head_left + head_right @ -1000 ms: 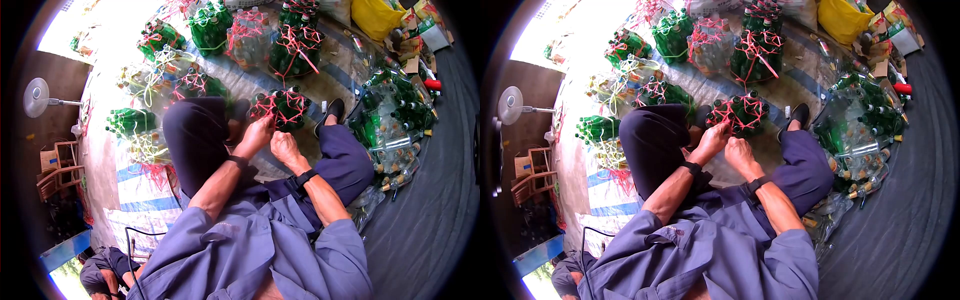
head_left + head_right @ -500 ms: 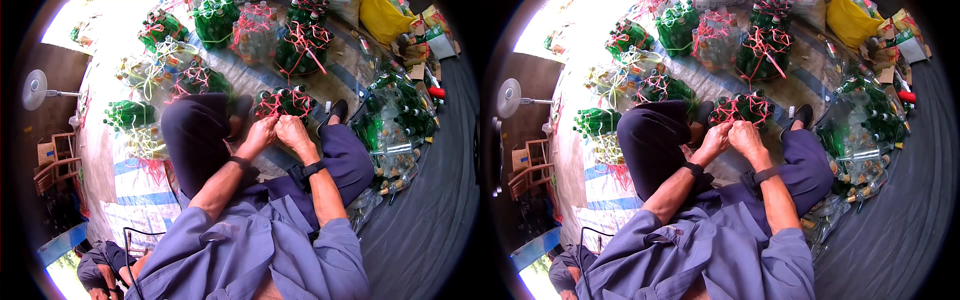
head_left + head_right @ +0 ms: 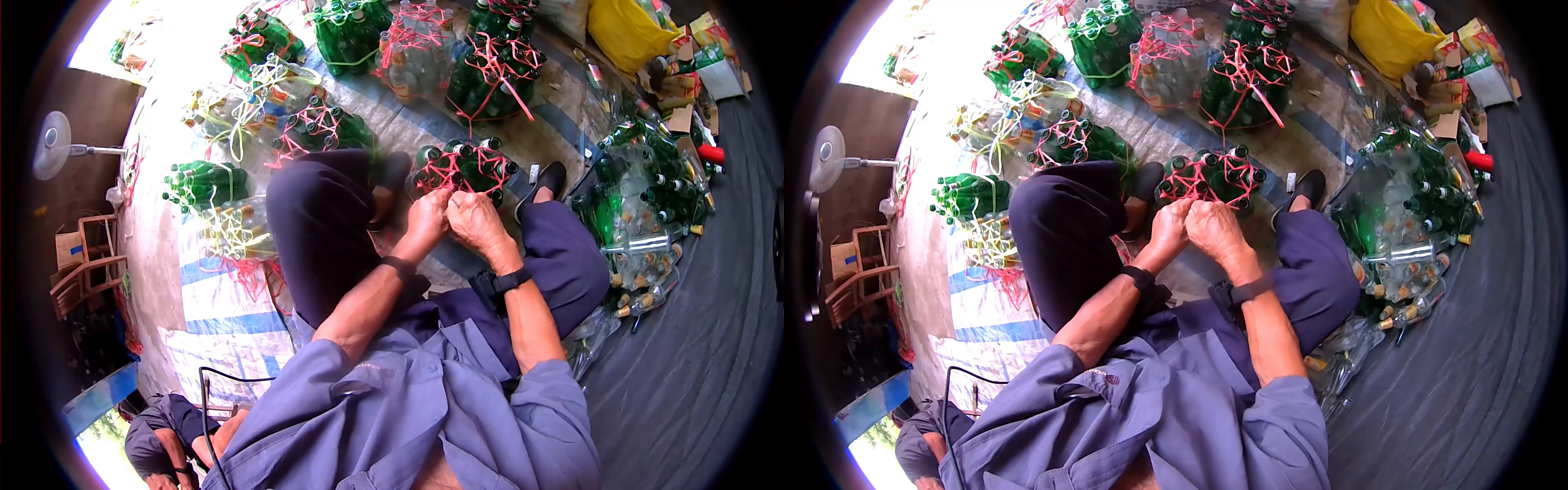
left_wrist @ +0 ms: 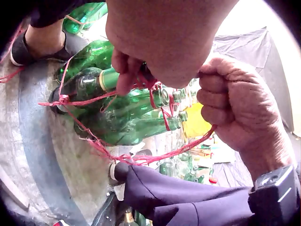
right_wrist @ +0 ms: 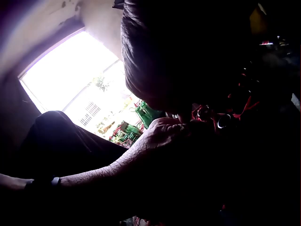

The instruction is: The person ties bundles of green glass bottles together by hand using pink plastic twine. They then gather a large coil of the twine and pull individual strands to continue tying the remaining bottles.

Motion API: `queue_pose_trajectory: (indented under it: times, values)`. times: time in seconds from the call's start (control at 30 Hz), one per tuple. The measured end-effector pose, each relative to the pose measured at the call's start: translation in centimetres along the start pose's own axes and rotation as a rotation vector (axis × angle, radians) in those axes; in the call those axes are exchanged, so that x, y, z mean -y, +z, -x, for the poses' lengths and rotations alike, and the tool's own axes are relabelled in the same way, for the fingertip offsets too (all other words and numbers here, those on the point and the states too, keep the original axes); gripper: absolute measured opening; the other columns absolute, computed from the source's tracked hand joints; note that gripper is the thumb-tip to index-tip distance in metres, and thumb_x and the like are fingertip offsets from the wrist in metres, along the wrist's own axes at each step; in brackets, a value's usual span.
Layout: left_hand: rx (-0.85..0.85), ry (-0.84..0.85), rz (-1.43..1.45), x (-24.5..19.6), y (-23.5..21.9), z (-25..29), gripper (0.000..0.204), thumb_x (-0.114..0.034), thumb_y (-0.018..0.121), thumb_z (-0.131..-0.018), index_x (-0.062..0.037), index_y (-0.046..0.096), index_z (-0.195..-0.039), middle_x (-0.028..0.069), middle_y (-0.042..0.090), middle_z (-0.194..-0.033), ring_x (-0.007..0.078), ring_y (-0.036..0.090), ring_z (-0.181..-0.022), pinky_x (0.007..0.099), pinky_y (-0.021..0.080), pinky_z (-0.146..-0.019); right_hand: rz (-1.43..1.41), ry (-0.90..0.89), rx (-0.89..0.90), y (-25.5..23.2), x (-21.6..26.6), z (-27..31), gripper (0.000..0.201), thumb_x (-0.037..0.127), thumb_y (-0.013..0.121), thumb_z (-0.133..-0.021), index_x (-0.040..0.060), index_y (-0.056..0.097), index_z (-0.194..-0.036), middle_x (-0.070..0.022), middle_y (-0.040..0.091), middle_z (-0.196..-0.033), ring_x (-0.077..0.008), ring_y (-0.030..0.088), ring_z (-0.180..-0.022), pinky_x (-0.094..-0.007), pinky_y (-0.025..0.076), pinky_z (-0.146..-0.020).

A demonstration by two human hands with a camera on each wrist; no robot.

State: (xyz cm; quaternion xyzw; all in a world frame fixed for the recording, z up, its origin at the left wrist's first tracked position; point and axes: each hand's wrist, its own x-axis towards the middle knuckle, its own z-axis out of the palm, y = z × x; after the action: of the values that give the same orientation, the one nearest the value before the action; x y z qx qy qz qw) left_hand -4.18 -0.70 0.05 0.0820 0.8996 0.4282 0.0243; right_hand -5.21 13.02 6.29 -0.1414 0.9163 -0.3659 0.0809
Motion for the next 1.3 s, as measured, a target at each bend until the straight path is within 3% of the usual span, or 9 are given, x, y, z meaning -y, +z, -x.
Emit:
queue_pose_trajectory:
  times: [0.07, 0.2, 0.37, 0.8, 1.0, 1.3]
  values:
    - [-0.097, 0.055, -0.004, -0.3, -0.1, 0.1, 0.021, -0.023, 0.064, -0.083, -0.0074, 0.065, -0.097, 0.0184, 0.069, -0.091, 0.0398, 0.067, -0.08, 0.0493, 0.054, -0.066, 0.054, -0.065, 0.018, 0.3, 0.1, 0.4, 0.022, 0.013, 0.054, -0.088, -0.0037, 0.058, -0.074, -0.0274, 0.06, -0.071, -0.0448, 0.063, -0.07, -0.0508, 0.05, -0.063]
    - [-0.075, 0.036, 0.007, -0.6, 0.0, 0.0, 0.02, -0.023, 0.062, -0.084, -0.0077, 0.065, -0.097, 0.0169, 0.07, -0.089, 0.0392, 0.068, -0.078, 0.049, 0.054, -0.066, 0.073, -0.068, 0.032, -0.4, 0.0, 0.3, 0.024, 0.016, 0.054, -0.085, -0.0037, 0.062, -0.075, -0.0301, 0.063, -0.071, -0.0456, 0.066, -0.072, -0.0518, 0.054, -0.069]
    - [-0.055, -0.136, -0.165, -0.6, 0.9, -0.3, 0.02, -0.023, 0.054, -0.09, -0.0085, 0.065, -0.098, 0.0162, 0.07, -0.088, 0.0395, 0.067, -0.074, 0.0496, 0.054, -0.064, 0.087, 0.151, -0.087, -1.3, -1.9, -0.1, 0.023, 0.017, 0.056, -0.086, -0.004, 0.06, -0.077, -0.0286, 0.062, -0.076, -0.0466, 0.063, -0.076, -0.0526, 0.051, -0.069]
    - [-0.031, -0.299, -0.052, -1.7, 0.2, -0.6, 0.024, -0.027, 0.051, -0.091, -0.01, 0.067, -0.096, 0.0185, 0.069, -0.086, 0.0411, 0.067, -0.081, 0.0507, 0.053, -0.072, 0.063, 0.207, -0.077, -2.4, -3.4, -0.3, 0.025, 0.023, 0.059, -0.087, 0.0033, 0.073, -0.091, -0.0223, 0.068, -0.084, -0.0415, 0.067, -0.082, -0.0473, 0.053, -0.074]
    - [-0.065, -0.374, 0.022, -2.0, 0.3, -0.5, 0.027, -0.028, 0.05, -0.091, -0.0114, 0.069, -0.099, 0.019, 0.069, -0.088, 0.0396, 0.067, -0.084, 0.0489, 0.053, -0.075, 0.112, 0.267, -0.121, -1.1, -3.6, -1.1, 0.018, 0.021, 0.063, -0.083, 0.0059, 0.074, -0.085, -0.0204, 0.069, -0.083, -0.0399, 0.067, -0.08, -0.0486, 0.054, -0.074]
    - [-0.046, -0.439, 0.081, -1.9, 0.0, -0.8, 0.03, -0.028, 0.047, -0.091, -0.0121, 0.069, -0.102, 0.019, 0.069, -0.089, 0.0395, 0.067, -0.083, 0.0473, 0.052, -0.073, 0.146, 0.189, -0.124, -0.7, -3.4, -1.6, 0.016, 0.019, 0.063, -0.085, 0.0051, 0.072, -0.085, -0.0193, 0.069, -0.084, -0.0402, 0.067, -0.082, -0.0495, 0.054, -0.074]
